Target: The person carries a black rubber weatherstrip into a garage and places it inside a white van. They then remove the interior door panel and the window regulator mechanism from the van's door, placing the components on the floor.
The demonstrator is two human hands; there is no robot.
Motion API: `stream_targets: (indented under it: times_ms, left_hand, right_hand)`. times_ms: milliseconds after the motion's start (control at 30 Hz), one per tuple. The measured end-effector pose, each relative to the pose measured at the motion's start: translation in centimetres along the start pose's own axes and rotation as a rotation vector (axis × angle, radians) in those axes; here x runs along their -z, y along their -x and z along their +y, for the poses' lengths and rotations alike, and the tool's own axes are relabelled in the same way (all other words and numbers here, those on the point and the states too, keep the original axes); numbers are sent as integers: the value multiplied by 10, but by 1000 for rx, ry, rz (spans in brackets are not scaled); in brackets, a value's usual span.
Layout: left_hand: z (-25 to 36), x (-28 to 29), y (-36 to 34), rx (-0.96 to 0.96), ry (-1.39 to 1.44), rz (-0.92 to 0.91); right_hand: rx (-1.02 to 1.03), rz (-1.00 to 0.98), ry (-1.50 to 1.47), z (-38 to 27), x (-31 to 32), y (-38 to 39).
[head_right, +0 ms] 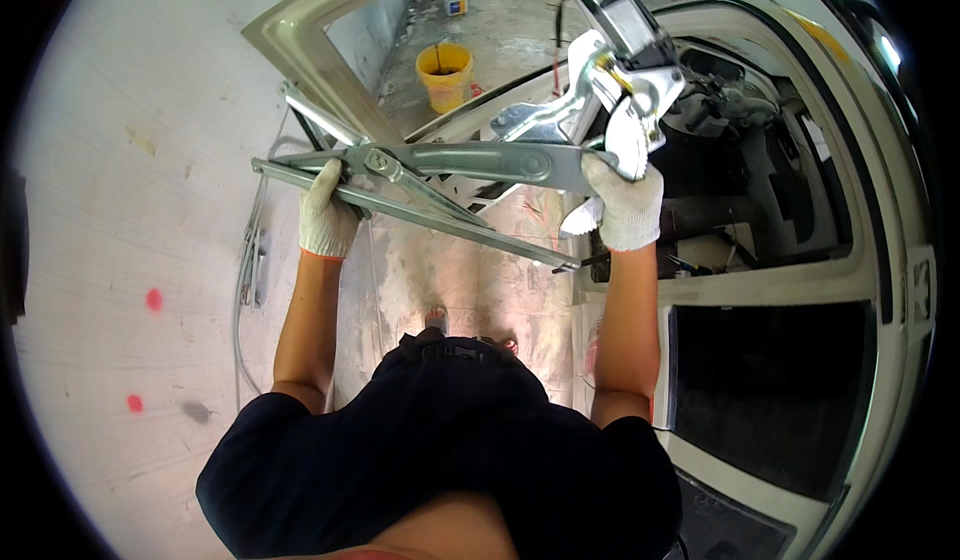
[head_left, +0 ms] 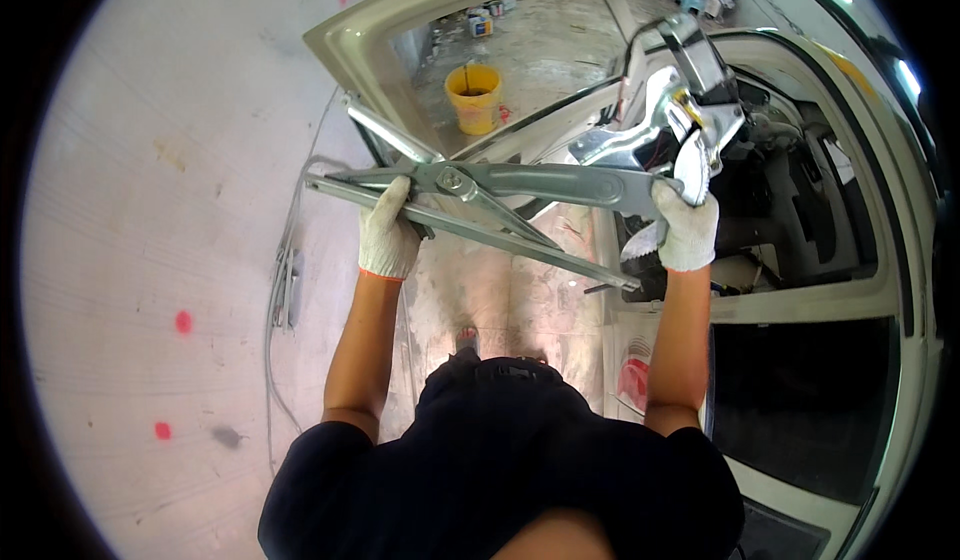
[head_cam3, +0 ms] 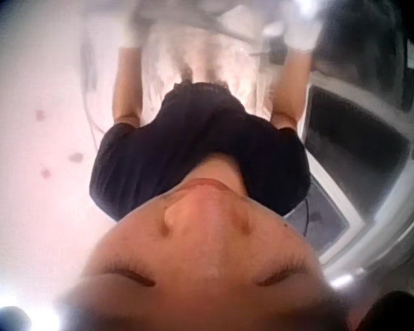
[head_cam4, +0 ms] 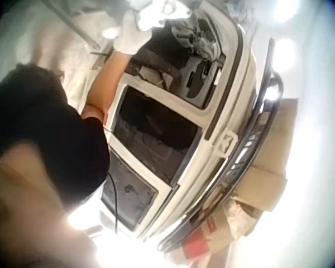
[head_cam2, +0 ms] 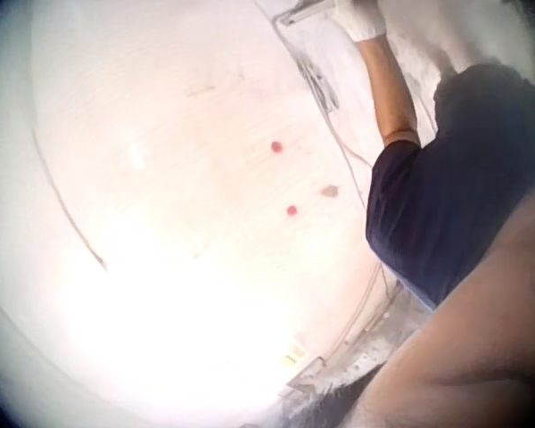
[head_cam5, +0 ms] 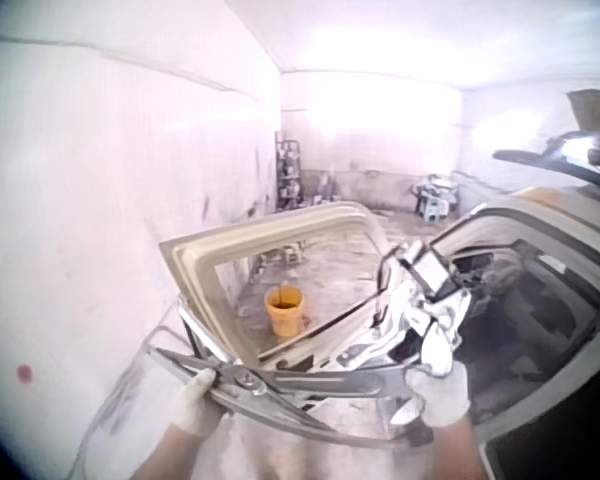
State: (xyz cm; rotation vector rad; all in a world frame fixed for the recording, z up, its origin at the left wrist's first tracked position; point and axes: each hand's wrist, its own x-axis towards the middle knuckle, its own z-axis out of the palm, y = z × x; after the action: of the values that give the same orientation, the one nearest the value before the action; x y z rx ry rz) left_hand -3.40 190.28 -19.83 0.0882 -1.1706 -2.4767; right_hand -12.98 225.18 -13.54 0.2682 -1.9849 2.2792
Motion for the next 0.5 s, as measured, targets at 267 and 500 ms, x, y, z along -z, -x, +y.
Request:
stream_targets:
  times_ms: [267, 500]
  left_hand:
    - [-7, -7, 2, -25, 31, -72]
    - [3, 40, -14, -133, -113, -194]
  right_hand:
    - [114, -43, 158, -58, -13, -2]
    - [208, 35, 274, -73, 3, -19]
